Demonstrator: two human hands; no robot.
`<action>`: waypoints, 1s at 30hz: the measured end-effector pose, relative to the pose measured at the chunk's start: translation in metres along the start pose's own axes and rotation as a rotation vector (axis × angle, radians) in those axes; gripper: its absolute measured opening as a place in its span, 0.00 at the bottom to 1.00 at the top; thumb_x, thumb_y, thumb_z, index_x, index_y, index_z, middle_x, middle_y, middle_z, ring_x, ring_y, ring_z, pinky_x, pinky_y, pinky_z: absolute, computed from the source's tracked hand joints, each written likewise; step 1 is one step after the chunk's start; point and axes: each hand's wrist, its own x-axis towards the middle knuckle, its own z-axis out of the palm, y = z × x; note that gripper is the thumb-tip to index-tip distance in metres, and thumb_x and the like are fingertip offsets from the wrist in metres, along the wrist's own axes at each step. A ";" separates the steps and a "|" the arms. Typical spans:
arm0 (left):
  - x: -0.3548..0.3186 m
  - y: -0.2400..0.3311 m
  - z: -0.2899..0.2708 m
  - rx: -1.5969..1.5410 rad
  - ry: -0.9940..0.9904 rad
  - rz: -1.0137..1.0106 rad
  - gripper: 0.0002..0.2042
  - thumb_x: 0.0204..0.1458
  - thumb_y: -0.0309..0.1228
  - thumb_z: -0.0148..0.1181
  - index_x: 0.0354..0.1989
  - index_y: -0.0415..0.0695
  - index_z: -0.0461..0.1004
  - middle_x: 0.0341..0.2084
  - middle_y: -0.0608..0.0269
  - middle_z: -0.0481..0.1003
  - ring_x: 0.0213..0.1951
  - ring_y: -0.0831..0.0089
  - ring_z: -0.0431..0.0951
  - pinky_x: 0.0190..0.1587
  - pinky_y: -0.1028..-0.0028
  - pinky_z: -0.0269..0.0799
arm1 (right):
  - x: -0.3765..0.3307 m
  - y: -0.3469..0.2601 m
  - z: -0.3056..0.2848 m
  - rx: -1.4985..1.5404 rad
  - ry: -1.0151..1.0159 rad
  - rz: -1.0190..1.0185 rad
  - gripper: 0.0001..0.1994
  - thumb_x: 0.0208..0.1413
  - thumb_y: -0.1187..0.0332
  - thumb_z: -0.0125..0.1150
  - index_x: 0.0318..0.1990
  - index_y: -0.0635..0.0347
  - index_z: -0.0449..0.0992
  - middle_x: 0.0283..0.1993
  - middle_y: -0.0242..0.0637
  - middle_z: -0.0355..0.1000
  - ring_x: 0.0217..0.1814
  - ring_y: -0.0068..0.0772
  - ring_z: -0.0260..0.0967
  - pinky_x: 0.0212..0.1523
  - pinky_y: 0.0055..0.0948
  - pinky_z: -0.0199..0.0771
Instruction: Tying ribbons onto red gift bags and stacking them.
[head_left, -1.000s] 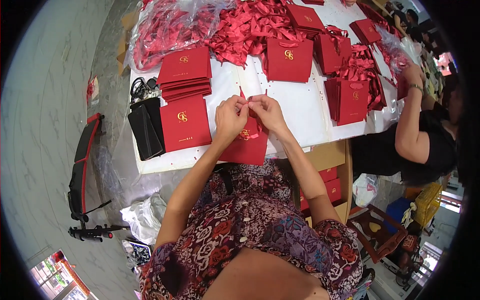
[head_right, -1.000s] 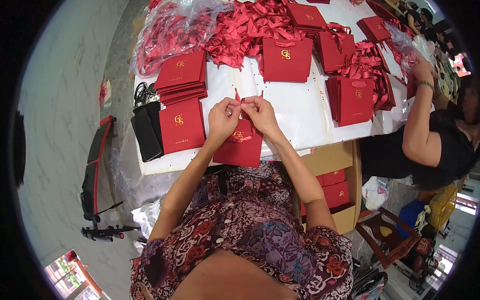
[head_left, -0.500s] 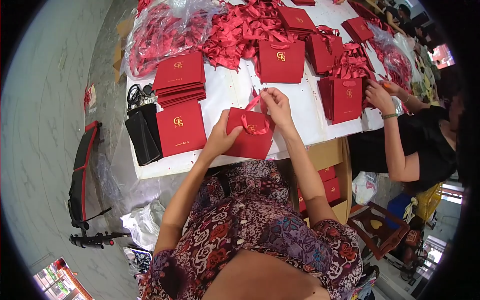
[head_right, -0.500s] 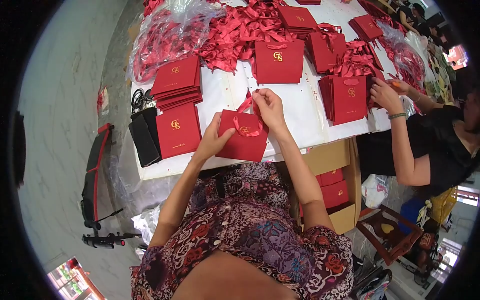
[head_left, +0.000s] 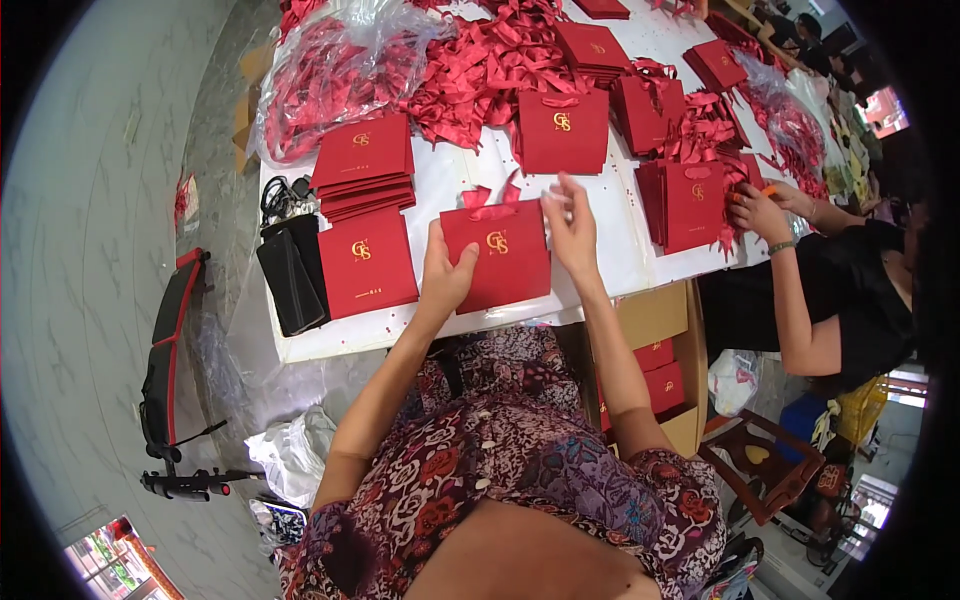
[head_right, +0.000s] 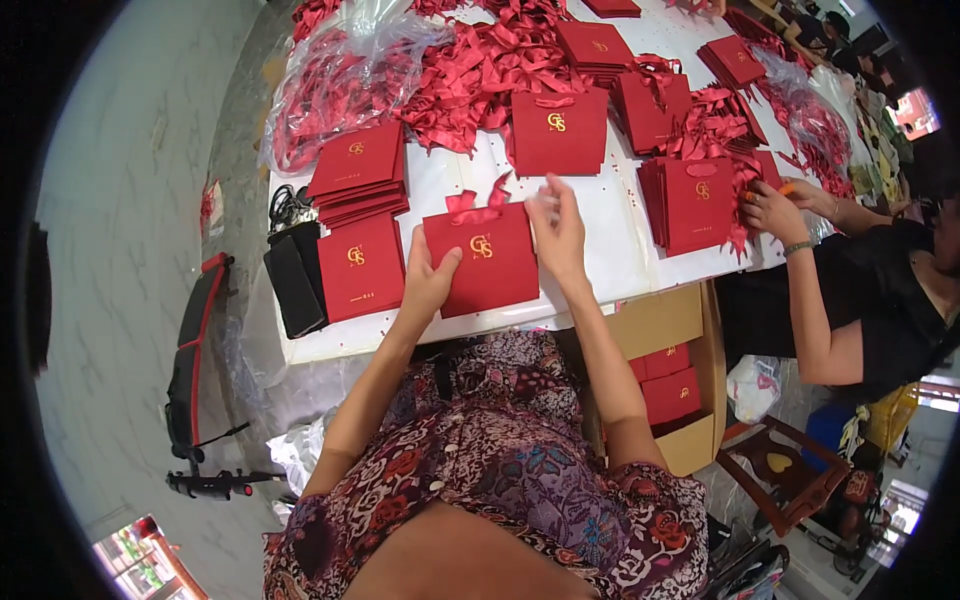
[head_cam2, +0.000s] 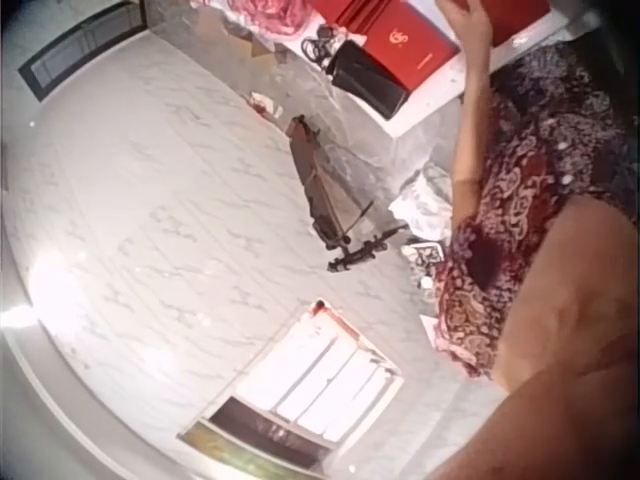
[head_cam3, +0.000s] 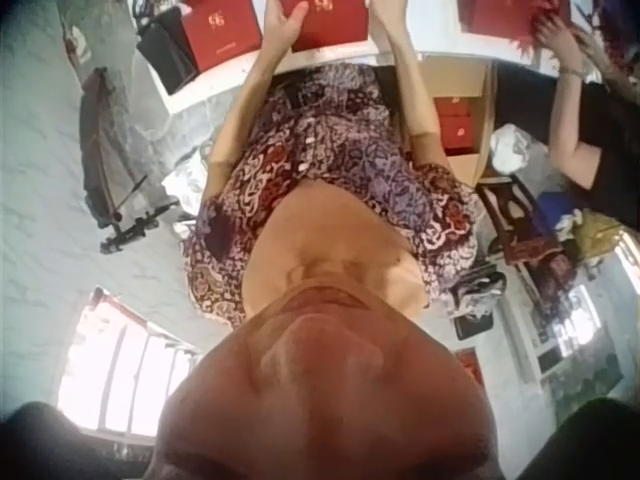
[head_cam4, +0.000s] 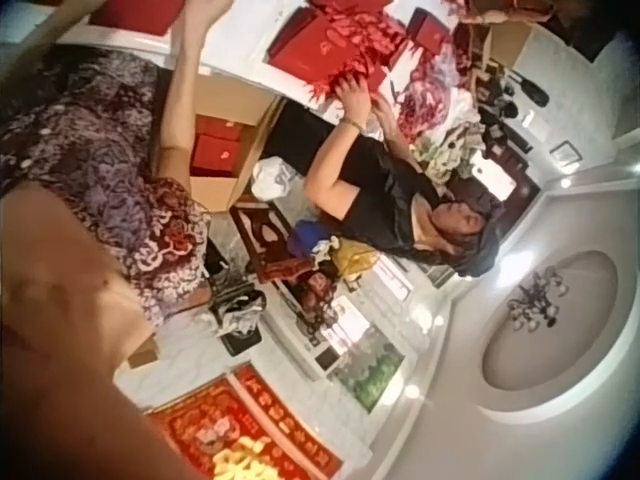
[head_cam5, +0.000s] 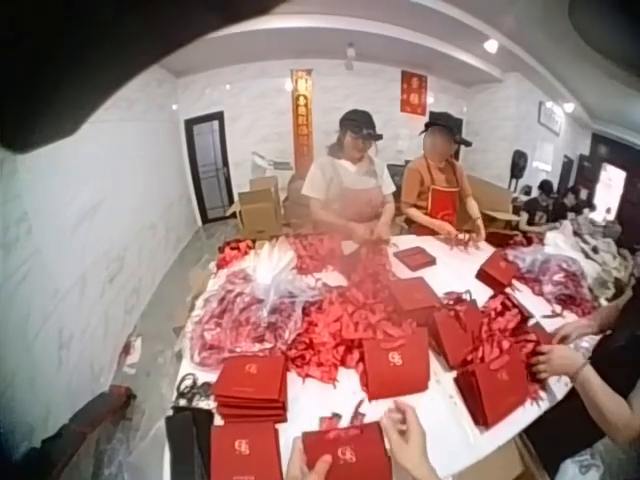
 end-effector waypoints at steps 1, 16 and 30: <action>0.004 0.003 -0.001 -0.062 0.022 -0.052 0.19 0.58 0.20 0.55 0.56 0.37 0.60 0.50 0.54 0.71 0.53 0.71 0.72 0.56 0.72 0.69 | -0.012 0.000 -0.001 0.001 -0.003 -0.004 0.24 0.61 0.65 0.62 0.62 0.62 0.65 0.49 0.38 0.73 0.47 0.25 0.70 0.46 0.24 0.72; 0.056 0.015 -0.006 -0.104 -0.020 -0.254 0.10 0.60 0.33 0.62 0.36 0.37 0.81 0.27 0.68 0.80 0.29 0.88 0.74 0.31 0.84 0.67 | -0.048 -0.028 -0.021 0.205 -0.215 0.099 0.15 0.63 0.77 0.52 0.56 0.68 0.65 0.52 0.40 0.71 0.56 0.25 0.68 0.59 0.26 0.66; 0.011 0.037 -0.029 0.461 0.104 0.183 0.13 0.55 0.25 0.61 0.49 0.41 0.75 0.39 0.59 0.77 0.35 0.71 0.76 0.38 0.73 0.73 | 0.114 0.012 -0.053 -0.138 0.247 -0.222 0.19 0.64 0.67 0.56 0.58 0.69 0.64 0.50 0.47 0.72 0.51 0.35 0.70 0.54 0.32 0.69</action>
